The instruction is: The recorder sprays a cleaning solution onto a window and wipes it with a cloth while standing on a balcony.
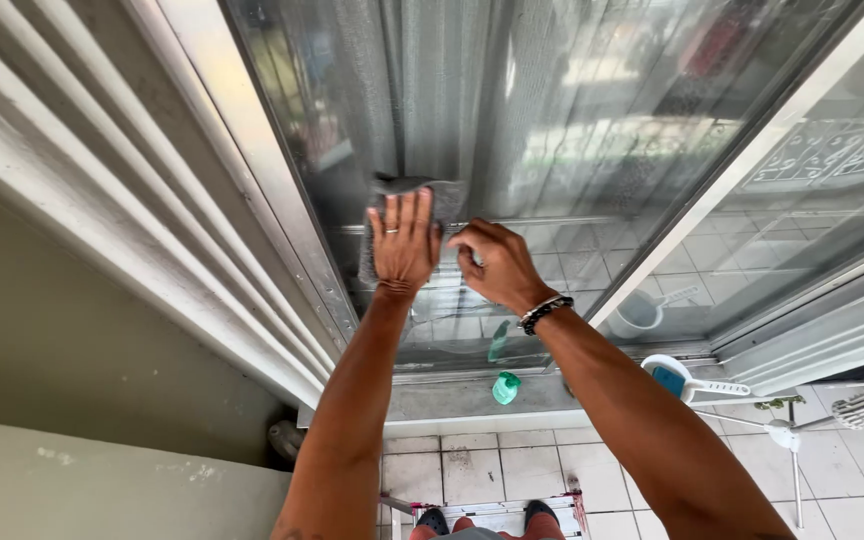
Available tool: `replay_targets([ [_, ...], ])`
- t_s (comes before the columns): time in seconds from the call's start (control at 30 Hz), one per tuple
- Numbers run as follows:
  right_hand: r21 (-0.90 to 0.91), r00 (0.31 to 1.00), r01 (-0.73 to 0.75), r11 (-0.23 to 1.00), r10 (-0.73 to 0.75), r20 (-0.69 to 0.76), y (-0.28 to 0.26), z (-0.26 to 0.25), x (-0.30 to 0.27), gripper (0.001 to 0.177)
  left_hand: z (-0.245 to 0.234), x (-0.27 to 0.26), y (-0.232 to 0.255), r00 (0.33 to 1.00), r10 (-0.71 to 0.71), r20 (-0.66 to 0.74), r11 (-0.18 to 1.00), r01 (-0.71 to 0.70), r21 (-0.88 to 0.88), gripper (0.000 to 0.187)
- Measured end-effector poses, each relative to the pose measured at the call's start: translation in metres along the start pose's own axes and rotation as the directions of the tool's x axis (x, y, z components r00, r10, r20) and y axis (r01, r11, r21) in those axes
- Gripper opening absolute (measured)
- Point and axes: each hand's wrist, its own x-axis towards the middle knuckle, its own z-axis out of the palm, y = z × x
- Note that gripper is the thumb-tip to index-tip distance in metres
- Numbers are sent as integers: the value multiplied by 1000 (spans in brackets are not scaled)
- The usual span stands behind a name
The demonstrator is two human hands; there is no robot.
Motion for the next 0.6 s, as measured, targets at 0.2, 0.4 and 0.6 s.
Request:
replay_targets([
  [0.2, -54, 988, -74, 996, 65, -143, 24, -59, -28, 18, 41, 18, 109, 949, 218, 228, 974, -196, -114, 68],
  [0.4, -109, 980, -80, 991, 58, -189, 43, -79, -40, 19, 57, 39, 173, 861, 417, 292, 908, -385, -164, 69],
  [0.6, -97, 986, -64, 993, 48, -158, 33, -62, -26, 18, 17, 12, 68, 911, 322, 258, 945, -323, -41, 50],
])
